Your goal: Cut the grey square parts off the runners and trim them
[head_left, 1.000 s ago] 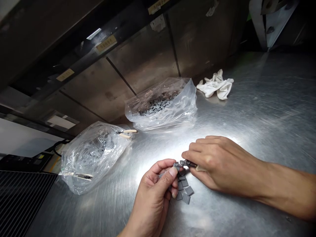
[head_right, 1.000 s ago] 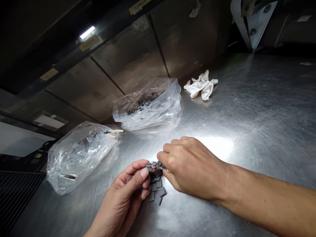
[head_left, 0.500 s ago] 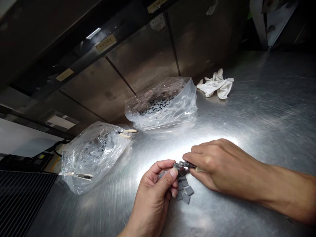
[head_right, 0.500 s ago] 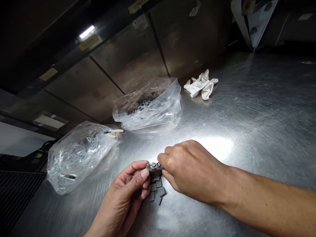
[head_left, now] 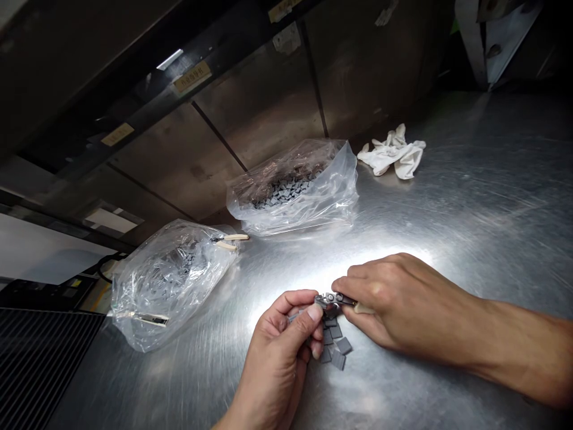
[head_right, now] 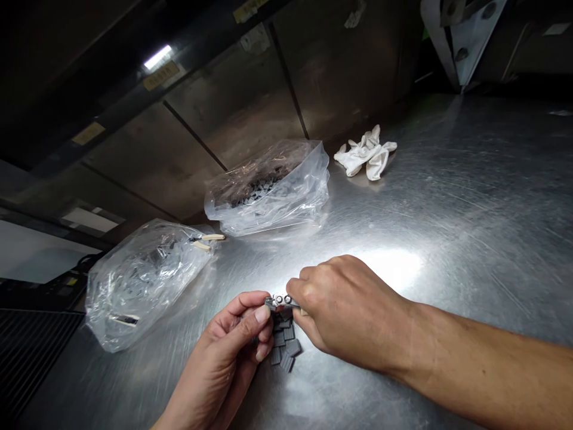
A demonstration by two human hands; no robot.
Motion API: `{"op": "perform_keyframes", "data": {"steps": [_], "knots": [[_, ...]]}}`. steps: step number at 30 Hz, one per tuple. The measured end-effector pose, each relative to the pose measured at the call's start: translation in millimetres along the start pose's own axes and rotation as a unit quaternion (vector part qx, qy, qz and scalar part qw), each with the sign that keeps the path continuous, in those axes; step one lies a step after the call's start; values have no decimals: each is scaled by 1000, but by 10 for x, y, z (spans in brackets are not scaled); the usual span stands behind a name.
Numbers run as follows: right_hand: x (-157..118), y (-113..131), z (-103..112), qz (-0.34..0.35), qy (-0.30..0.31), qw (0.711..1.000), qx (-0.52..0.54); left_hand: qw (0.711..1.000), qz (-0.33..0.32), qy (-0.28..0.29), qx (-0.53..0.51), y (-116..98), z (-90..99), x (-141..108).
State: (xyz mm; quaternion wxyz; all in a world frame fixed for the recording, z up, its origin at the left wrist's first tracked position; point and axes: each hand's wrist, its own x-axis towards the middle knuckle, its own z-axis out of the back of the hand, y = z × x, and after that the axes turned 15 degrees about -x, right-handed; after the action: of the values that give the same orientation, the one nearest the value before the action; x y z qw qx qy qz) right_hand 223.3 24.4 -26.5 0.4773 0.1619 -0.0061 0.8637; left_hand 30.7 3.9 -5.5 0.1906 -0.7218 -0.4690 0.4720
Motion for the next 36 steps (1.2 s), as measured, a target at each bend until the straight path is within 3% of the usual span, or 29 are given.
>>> {"op": "perform_keyframes", "data": {"steps": [15, 26, 33, 36], "knots": [[-4, 10, 6, -11, 13, 1000, 16, 1000, 6, 8, 6, -5, -1, -1], [28, 4, 45, -50, 21, 995, 85, 1000, -2, 12, 5, -5, -20, 7], [87, -228, 62, -113, 21, 992, -59, 1000, -3, 2, 4, -7, -17, -11], [91, -311, 51, -100, -1, 993, -69, 1000, -3, 4, 3, 0, -5, -14]]}}
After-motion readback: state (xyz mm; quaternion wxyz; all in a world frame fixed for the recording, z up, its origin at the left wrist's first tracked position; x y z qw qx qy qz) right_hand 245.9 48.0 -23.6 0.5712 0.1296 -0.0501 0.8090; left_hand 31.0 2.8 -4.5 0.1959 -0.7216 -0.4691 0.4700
